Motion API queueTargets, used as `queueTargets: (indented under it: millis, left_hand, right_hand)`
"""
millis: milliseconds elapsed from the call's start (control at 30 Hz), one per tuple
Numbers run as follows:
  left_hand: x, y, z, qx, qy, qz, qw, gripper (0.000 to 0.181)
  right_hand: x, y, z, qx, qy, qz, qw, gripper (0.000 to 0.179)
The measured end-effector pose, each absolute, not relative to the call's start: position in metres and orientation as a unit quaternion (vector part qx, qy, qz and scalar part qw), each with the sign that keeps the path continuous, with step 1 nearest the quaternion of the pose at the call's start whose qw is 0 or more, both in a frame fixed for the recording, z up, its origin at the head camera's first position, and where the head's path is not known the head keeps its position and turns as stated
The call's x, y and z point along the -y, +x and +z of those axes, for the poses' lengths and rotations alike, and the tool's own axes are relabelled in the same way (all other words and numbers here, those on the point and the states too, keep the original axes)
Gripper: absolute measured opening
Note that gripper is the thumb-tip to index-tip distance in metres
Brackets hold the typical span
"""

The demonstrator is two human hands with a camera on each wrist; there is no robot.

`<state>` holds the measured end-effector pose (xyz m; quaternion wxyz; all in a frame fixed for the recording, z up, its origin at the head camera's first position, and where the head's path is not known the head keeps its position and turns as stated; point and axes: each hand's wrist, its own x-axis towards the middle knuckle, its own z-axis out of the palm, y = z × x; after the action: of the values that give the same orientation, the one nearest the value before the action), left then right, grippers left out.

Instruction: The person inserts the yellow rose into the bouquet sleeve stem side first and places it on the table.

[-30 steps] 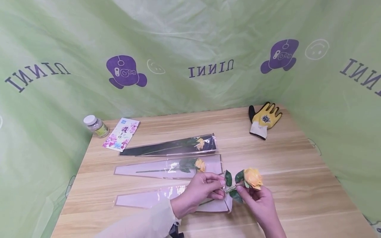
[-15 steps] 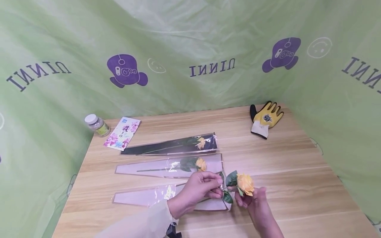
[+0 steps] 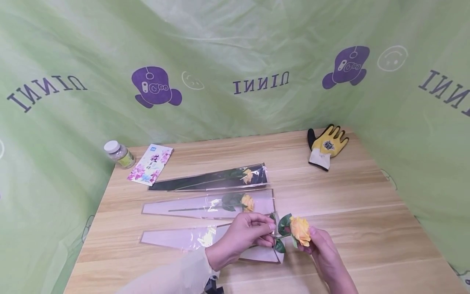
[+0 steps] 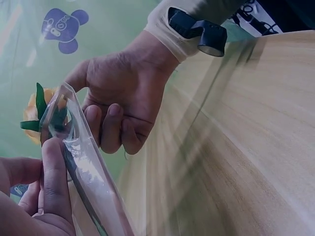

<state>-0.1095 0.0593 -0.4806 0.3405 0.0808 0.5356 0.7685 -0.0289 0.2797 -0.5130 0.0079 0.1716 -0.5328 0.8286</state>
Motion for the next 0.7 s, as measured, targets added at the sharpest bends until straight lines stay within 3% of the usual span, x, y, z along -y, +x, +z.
queueTargets:
  millis: [700]
  left_hand:
    - [-0.0589, -0.1070, -0.4806, -0.548, 0.078, 0.769, 0.319, 0.010]
  right_hand:
    - [-0.2757, -0.0291, -0.5138, 0.560, 0.177, 0.809, 0.032, 0.062]
